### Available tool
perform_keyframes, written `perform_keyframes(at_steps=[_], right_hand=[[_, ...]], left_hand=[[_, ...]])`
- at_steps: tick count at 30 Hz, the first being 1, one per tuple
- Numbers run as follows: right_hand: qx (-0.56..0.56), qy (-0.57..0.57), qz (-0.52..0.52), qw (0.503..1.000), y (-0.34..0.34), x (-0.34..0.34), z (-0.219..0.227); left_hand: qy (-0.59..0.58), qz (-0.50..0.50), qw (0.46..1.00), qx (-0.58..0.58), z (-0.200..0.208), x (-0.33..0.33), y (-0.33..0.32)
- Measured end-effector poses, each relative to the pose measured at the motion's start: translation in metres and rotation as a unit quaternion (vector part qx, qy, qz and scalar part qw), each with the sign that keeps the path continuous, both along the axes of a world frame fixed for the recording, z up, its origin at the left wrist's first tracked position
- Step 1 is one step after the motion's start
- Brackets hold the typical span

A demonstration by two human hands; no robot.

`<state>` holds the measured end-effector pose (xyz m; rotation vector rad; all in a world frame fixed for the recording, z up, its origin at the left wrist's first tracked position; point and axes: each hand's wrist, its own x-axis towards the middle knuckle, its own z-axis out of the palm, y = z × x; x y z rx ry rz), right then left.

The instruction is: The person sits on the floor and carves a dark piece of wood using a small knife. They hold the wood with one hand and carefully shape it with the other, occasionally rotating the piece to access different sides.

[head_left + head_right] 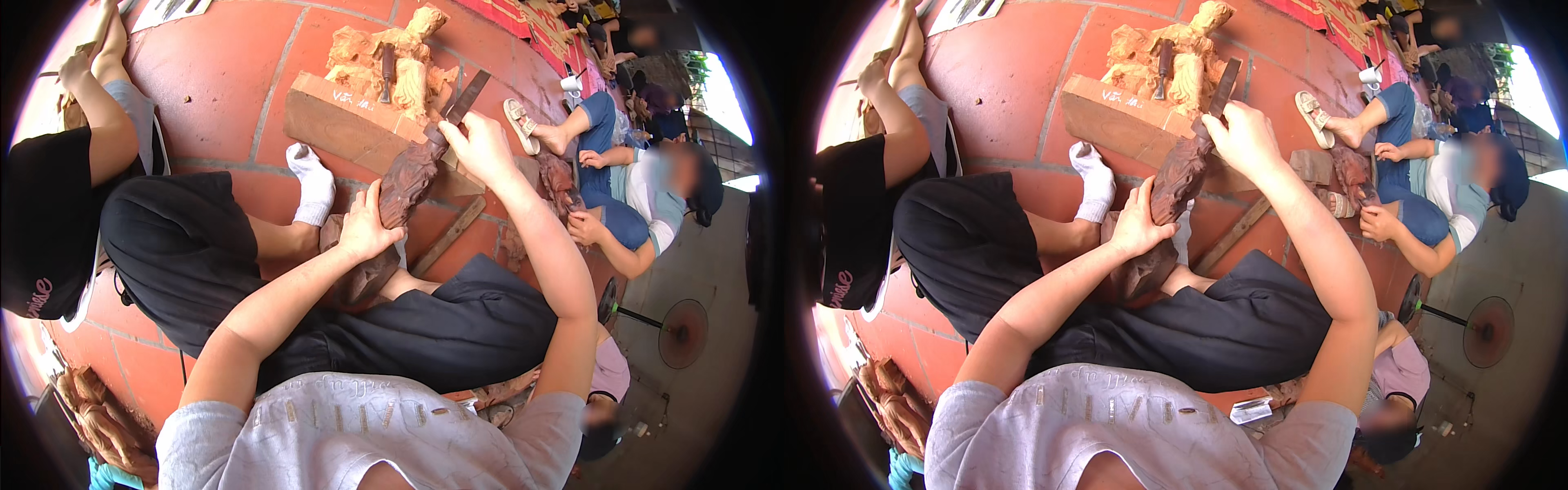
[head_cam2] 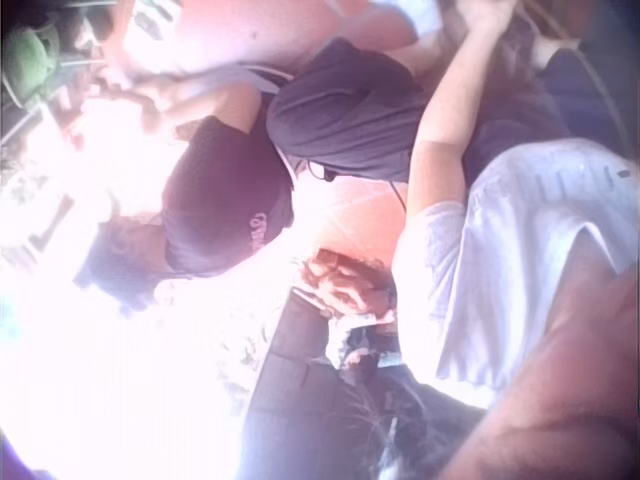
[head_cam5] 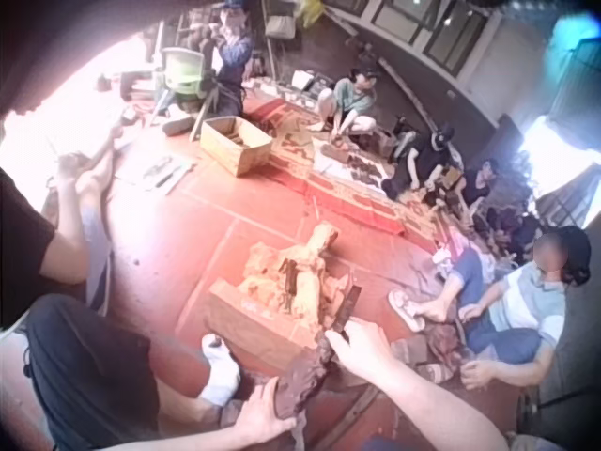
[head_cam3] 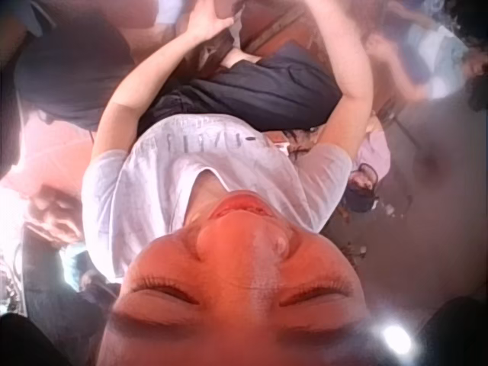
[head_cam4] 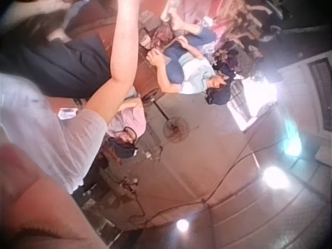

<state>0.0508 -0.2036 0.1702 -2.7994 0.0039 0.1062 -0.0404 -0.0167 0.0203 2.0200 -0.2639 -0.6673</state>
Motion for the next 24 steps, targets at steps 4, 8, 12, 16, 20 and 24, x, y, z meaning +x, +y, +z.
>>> perform_keyframes(at_steps=[4, 8, 12, 16, 20, 24], right_hand=[[-0.039, -0.048, 0.061, 0.996, -0.002, -0.009, -0.010], [-0.013, -0.011, 0.041, 0.999, 0.002, -0.004, -0.001], [0.060, 0.025, -0.047, 0.997, -0.006, -0.004, -0.004], [-0.033, -0.033, 0.045, 0.998, -0.004, -0.009, -0.011], [0.032, 0.017, -0.007, 0.999, -0.006, 0.000, -0.004], [0.082, -0.003, -0.039, 0.996, -0.014, 0.001, -0.010]], left_hand=[[0.006, -0.001, 1.000, 0.016, 0.001, -0.002, -0.002], [-0.006, 0.008, 1.000, 0.008, -0.004, -0.001, -0.002], [0.003, 0.001, 1.000, 0.004, 0.000, -0.001, 0.000], [0.002, 0.002, 1.000, 0.003, 0.000, -0.001, -0.002], [0.002, 0.003, 1.000, -0.002, 0.000, 0.000, -0.001], [0.001, 0.003, 1.000, 0.000, -0.001, 0.001, -0.002]])
